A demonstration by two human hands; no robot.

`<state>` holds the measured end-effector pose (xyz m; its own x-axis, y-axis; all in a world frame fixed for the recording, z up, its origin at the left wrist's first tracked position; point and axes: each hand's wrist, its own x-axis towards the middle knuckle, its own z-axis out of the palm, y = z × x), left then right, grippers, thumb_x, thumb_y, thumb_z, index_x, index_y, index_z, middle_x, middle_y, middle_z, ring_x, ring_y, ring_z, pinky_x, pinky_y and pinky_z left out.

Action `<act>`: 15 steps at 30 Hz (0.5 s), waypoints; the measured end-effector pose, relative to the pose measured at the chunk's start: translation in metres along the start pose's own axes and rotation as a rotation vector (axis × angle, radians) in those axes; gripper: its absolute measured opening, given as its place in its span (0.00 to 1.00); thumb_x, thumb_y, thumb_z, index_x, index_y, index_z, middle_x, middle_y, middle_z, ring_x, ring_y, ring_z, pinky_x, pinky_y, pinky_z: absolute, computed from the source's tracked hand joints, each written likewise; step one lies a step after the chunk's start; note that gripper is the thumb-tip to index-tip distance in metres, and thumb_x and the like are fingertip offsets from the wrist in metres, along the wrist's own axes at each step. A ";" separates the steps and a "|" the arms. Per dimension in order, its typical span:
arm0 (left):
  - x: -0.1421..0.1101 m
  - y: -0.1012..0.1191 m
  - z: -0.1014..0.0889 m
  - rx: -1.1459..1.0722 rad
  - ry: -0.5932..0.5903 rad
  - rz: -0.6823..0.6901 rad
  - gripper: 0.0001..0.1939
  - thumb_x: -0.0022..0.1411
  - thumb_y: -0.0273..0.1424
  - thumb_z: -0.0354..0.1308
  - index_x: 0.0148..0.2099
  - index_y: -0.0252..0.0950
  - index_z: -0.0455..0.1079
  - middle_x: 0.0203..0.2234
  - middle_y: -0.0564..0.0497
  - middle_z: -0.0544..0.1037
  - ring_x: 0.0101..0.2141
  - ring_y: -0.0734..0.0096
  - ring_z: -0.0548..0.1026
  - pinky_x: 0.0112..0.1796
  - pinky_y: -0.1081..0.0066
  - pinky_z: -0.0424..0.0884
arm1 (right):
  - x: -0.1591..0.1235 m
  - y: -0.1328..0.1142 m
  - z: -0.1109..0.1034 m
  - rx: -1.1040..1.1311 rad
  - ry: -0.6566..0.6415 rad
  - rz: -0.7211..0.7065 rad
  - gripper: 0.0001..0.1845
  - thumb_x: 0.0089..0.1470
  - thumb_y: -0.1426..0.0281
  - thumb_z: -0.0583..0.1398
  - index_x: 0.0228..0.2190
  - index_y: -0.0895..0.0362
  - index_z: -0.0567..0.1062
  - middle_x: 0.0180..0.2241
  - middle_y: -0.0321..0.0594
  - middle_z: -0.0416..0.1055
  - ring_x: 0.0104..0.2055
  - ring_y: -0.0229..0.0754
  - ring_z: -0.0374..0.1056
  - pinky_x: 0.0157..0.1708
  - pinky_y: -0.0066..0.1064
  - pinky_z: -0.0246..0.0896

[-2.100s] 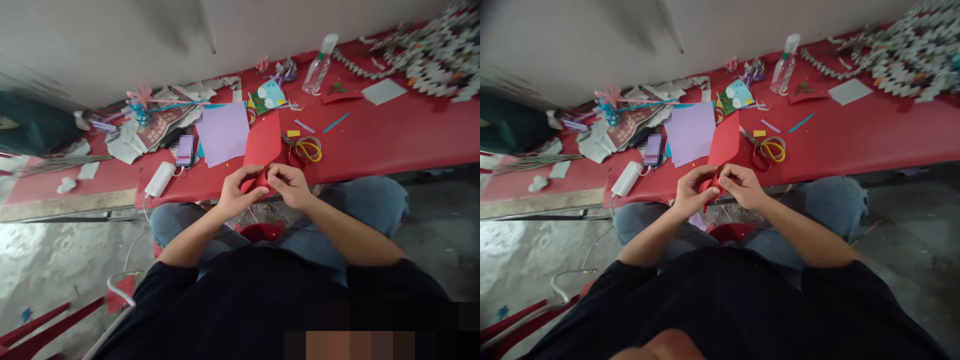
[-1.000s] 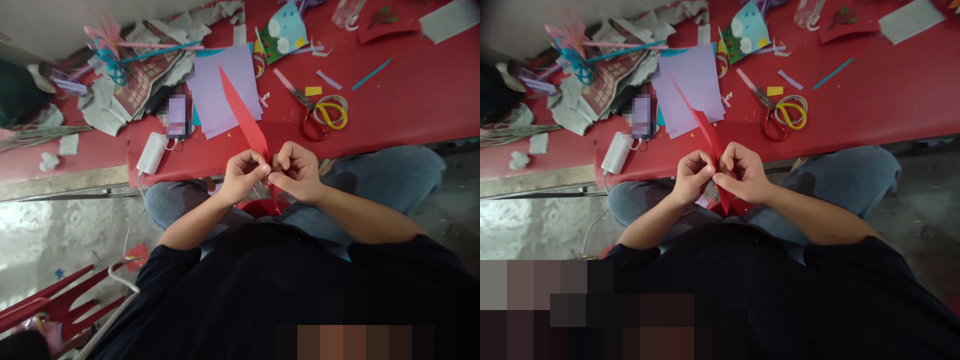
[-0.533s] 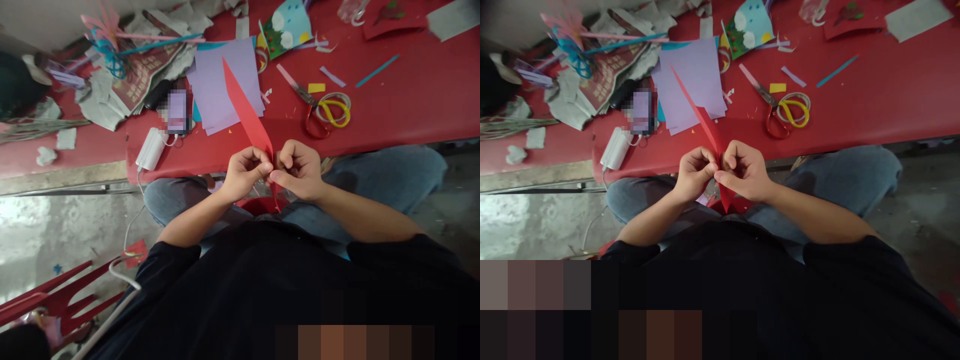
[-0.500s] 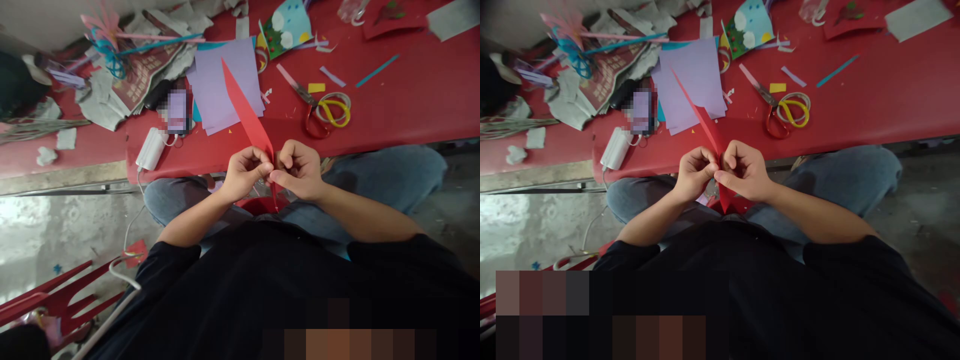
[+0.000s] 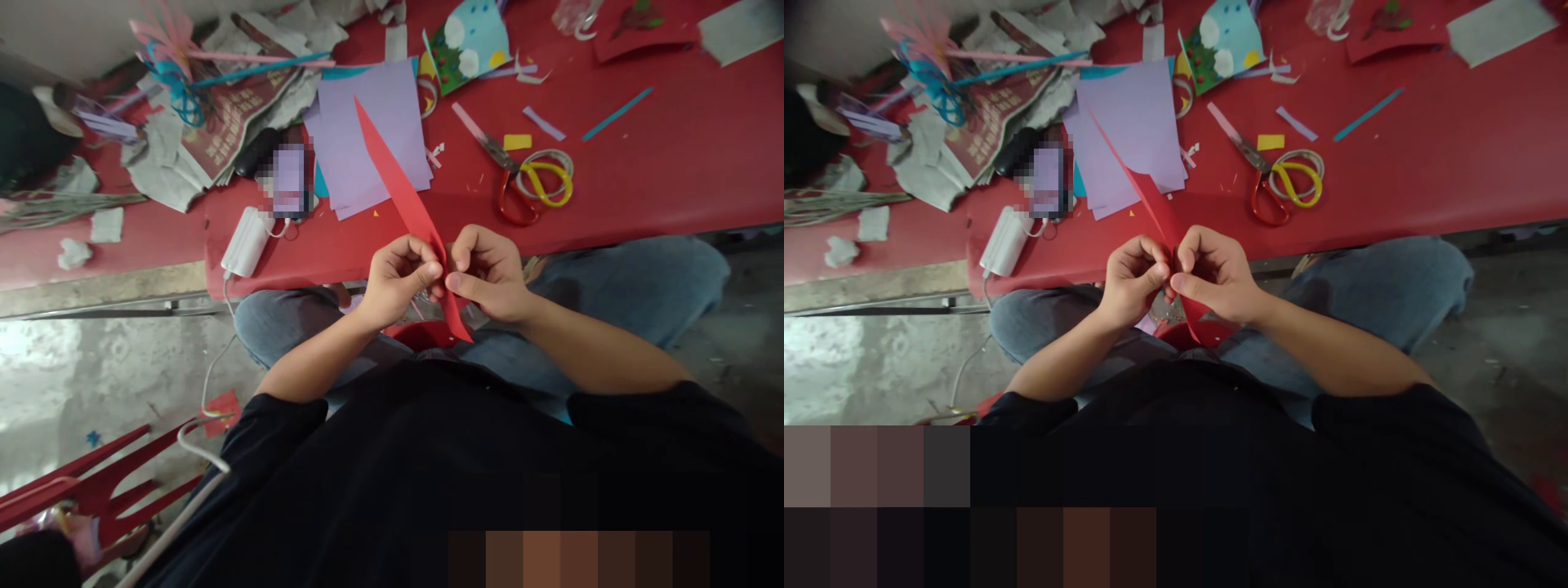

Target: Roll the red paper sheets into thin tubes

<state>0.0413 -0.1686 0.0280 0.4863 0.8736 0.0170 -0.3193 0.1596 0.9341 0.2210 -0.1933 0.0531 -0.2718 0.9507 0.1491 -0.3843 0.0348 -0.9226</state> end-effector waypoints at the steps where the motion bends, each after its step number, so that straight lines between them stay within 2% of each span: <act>1: -0.001 -0.001 0.001 0.002 -0.002 0.000 0.25 0.62 0.51 0.76 0.42 0.39 0.70 0.27 0.56 0.78 0.23 0.77 0.78 0.24 0.75 0.77 | -0.001 -0.001 0.000 -0.021 0.001 0.002 0.22 0.52 0.64 0.77 0.32 0.51 0.68 0.27 0.31 0.71 0.28 0.40 0.75 0.30 0.35 0.75; 3: -0.003 -0.002 0.005 0.001 -0.010 0.004 0.23 0.64 0.51 0.74 0.42 0.40 0.70 0.27 0.56 0.78 0.23 0.76 0.78 0.26 0.74 0.77 | -0.002 -0.003 -0.002 -0.121 0.017 -0.030 0.19 0.52 0.70 0.73 0.32 0.51 0.68 0.27 0.30 0.70 0.26 0.38 0.71 0.28 0.33 0.72; 5: -0.001 0.002 0.006 0.020 -0.036 0.012 0.22 0.67 0.50 0.72 0.43 0.39 0.71 0.29 0.55 0.79 0.26 0.75 0.80 0.30 0.72 0.79 | -0.003 -0.007 -0.008 -0.298 0.069 -0.104 0.16 0.49 0.76 0.70 0.32 0.51 0.68 0.27 0.30 0.68 0.25 0.34 0.64 0.27 0.31 0.64; 7: 0.009 0.015 -0.005 0.120 -0.081 0.028 0.21 0.67 0.50 0.72 0.44 0.38 0.73 0.34 0.51 0.82 0.31 0.73 0.82 0.35 0.69 0.80 | -0.001 -0.014 -0.017 -0.471 0.155 -0.184 0.15 0.46 0.78 0.67 0.31 0.52 0.68 0.28 0.30 0.66 0.24 0.32 0.57 0.26 0.31 0.54; 8: 0.017 0.025 -0.018 0.219 -0.105 0.051 0.22 0.66 0.50 0.73 0.45 0.38 0.75 0.35 0.50 0.83 0.32 0.73 0.81 0.36 0.68 0.78 | 0.002 -0.018 -0.022 -0.520 0.207 -0.226 0.14 0.46 0.78 0.66 0.31 0.52 0.68 0.27 0.30 0.65 0.24 0.33 0.55 0.26 0.32 0.50; 9: 0.029 0.037 -0.037 0.357 -0.109 0.068 0.22 0.65 0.49 0.74 0.47 0.37 0.77 0.37 0.49 0.84 0.34 0.71 0.81 0.37 0.67 0.77 | 0.005 -0.023 -0.029 -0.540 0.259 -0.264 0.13 0.45 0.76 0.66 0.31 0.52 0.69 0.27 0.31 0.65 0.25 0.33 0.54 0.27 0.33 0.48; 11: 0.056 0.063 -0.093 0.658 -0.072 0.115 0.23 0.61 0.48 0.77 0.48 0.37 0.80 0.39 0.50 0.85 0.37 0.71 0.79 0.40 0.66 0.73 | 0.011 -0.034 -0.042 -0.530 0.350 -0.321 0.11 0.44 0.74 0.65 0.30 0.52 0.70 0.26 0.32 0.64 0.27 0.35 0.55 0.28 0.35 0.46; 12: 0.070 0.075 -0.128 0.766 0.015 0.177 0.23 0.58 0.48 0.79 0.47 0.38 0.81 0.37 0.52 0.85 0.35 0.74 0.77 0.40 0.66 0.70 | 0.014 -0.039 -0.049 -0.520 0.385 -0.338 0.10 0.42 0.74 0.64 0.29 0.52 0.70 0.26 0.33 0.64 0.28 0.36 0.56 0.29 0.35 0.47; 14: 0.095 0.092 -0.201 0.888 0.262 0.334 0.25 0.53 0.48 0.81 0.45 0.39 0.81 0.33 0.56 0.82 0.34 0.77 0.73 0.41 0.67 0.63 | 0.016 -0.048 -0.062 -0.521 0.427 -0.350 0.09 0.38 0.74 0.63 0.27 0.52 0.73 0.26 0.35 0.66 0.29 0.38 0.58 0.30 0.37 0.48; 15: 0.104 0.097 -0.235 0.920 0.306 0.361 0.27 0.51 0.47 0.82 0.45 0.38 0.80 0.33 0.56 0.82 0.40 0.77 0.74 0.44 0.68 0.60 | 0.015 -0.052 -0.068 -0.527 0.438 -0.347 0.10 0.36 0.74 0.63 0.27 0.53 0.74 0.26 0.36 0.67 0.29 0.39 0.59 0.30 0.37 0.48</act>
<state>-0.1304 0.0459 0.0368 0.2166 0.8997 0.3791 0.4028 -0.4361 0.8047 0.2968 -0.1596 0.0789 0.2044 0.8900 0.4076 0.1175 0.3911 -0.9128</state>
